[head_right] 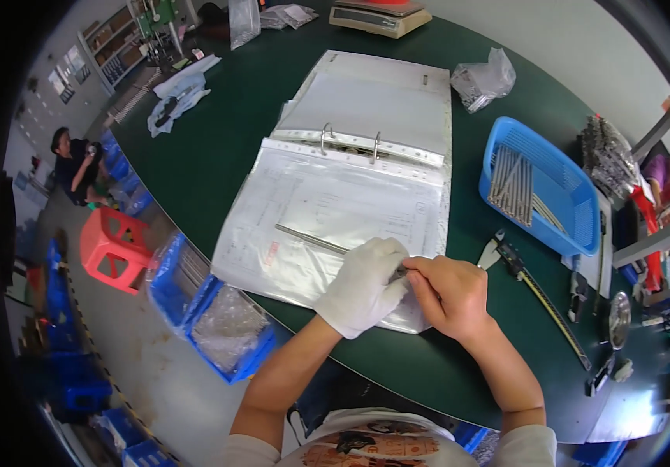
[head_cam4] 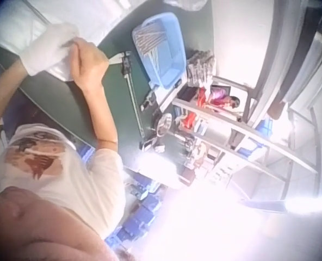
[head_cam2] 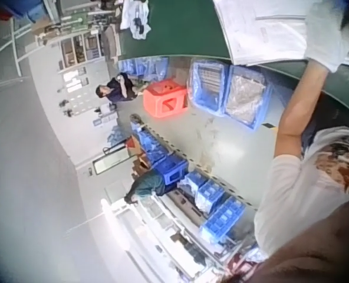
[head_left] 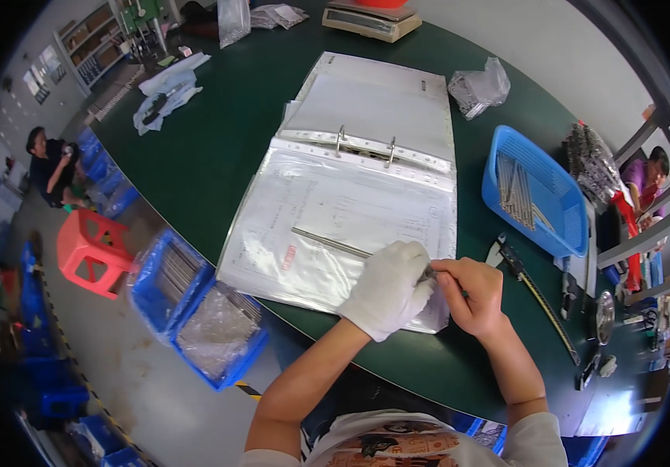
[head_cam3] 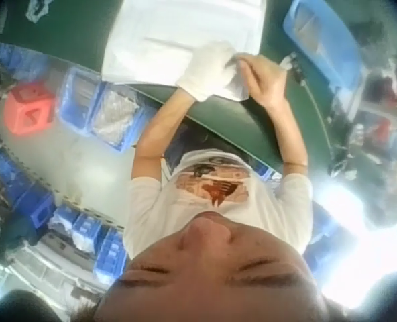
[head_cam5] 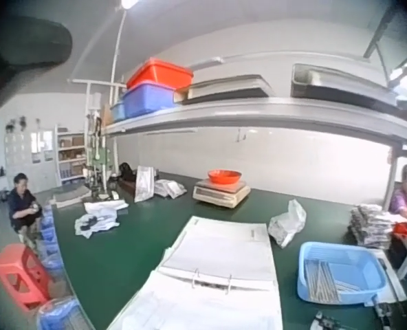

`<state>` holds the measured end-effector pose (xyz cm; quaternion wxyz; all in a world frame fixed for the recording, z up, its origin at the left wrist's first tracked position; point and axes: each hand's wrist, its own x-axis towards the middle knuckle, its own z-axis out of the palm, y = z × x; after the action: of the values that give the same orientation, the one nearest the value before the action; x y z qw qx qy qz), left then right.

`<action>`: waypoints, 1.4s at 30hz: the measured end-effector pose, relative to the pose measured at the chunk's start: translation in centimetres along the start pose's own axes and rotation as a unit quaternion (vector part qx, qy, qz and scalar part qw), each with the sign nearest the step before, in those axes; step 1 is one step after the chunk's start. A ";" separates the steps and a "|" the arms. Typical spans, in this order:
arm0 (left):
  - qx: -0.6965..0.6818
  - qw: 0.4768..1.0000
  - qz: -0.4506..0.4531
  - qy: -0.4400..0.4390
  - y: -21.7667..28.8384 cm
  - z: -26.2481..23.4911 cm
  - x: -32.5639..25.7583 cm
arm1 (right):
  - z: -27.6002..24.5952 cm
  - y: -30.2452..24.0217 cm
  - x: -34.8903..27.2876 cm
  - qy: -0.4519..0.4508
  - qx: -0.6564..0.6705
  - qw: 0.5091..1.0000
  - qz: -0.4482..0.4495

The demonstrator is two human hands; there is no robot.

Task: Measuring the length and diameter of metal rods using a digital caliper and verifying measurements against a blueprint binder.

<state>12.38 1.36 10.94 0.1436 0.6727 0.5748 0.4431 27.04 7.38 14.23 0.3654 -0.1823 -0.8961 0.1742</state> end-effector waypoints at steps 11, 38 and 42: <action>-0.006 1.000 -0.002 -0.022 0.3 -0.4 0.5 | -0.5 0.6 0.2 0.027 0.101 0.994 -0.022; -0.002 0.999 0.002 -0.040 0.1 -0.3 -0.1 | 1.0 1.0 -0.7 0.029 0.134 0.991 -0.002; -0.004 0.999 0.005 -0.040 0.2 -0.4 -0.2 | 1.2 1.1 -0.6 0.020 0.127 0.992 -0.008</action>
<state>12.18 1.01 11.20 0.1668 0.6920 0.5636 0.4191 26.84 7.83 12.61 0.4048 -0.1304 -0.8607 0.2799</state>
